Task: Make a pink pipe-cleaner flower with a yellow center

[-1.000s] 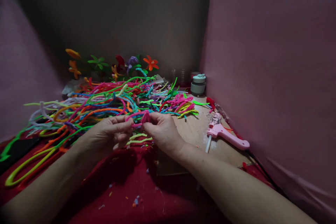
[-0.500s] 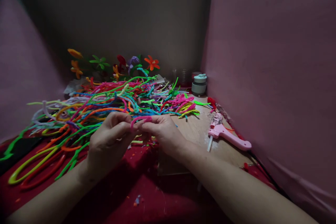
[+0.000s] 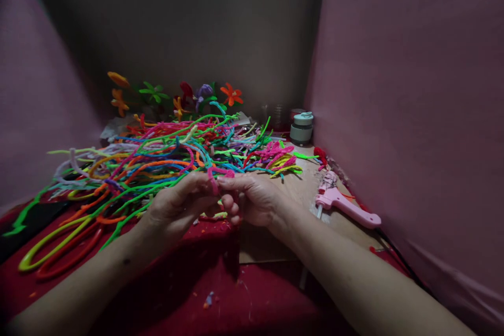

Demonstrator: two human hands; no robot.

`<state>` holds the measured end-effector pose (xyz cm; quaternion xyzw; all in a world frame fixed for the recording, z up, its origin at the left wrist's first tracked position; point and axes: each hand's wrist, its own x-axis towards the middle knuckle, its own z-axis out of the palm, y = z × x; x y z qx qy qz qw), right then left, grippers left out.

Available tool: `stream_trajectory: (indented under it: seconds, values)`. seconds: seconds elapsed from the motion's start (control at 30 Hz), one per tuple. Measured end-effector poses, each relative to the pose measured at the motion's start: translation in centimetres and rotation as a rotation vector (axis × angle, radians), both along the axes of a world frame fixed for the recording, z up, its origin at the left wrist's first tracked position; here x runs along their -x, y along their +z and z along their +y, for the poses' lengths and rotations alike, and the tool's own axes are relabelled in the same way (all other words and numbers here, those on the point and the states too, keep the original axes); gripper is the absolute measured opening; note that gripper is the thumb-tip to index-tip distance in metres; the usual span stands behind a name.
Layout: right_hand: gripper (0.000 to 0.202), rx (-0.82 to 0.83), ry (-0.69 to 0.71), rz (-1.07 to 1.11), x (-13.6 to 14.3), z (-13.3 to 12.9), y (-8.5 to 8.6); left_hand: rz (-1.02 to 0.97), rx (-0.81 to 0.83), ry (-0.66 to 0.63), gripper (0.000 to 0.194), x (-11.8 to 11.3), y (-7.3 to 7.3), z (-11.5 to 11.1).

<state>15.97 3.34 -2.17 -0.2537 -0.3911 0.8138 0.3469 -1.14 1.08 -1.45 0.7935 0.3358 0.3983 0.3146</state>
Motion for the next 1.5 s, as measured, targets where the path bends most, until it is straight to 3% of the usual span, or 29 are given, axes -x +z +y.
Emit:
stream_trajectory:
  seconds: [0.17, 0.43, 0.6, 0.67, 0.77, 0.97, 1.27, 1.4, 1.5]
  values:
    - [0.009, -0.053, -0.222, 0.023, 0.7, -0.3, 0.2, 0.06, -0.021, 0.098, 0.026, 0.0, -0.3, 0.1]
    - [0.006, 0.102, -0.212, 0.123, 0.9, -0.8, 0.7, -0.152, 0.456, 0.025, 0.05, -0.9, 0.6, -0.3]
    - [0.004, 0.148, -0.213, 0.143, 0.8, -0.7, 0.9, -0.166, 0.557, -0.026, 0.05, -0.3, 0.7, 0.2]
    - [0.004, 0.153, -0.233, 0.131, 0.7, -0.7, 1.0, -0.139, 0.533, -0.023, 0.047, 0.0, 0.9, 0.4]
    - [0.007, 0.145, -0.256, 0.121, 0.7, -0.5, 1.0, -0.038, 0.532, -0.031, 0.057, 0.2, 1.2, 0.4]
    - [0.008, 0.121, -0.287, 0.086, 0.5, -0.2, 0.7, 0.144, 0.626, -0.088, 0.069, 0.7, 1.5, 0.4]
    - [0.006, -0.006, -0.247, 0.049, 0.5, -0.3, 0.6, 0.169, 0.711, -0.129, 0.052, 1.9, 2.1, 1.3]
    - [0.009, -0.093, -0.217, 0.03, 0.7, -0.5, 0.4, -0.027, 0.778, -0.177, 0.037, 1.2, 1.9, 1.1]
    - [0.011, -0.118, -0.223, 0.015, 0.8, -0.6, 0.2, -0.141, 0.765, -0.107, 0.027, 0.6, 1.4, 0.8]
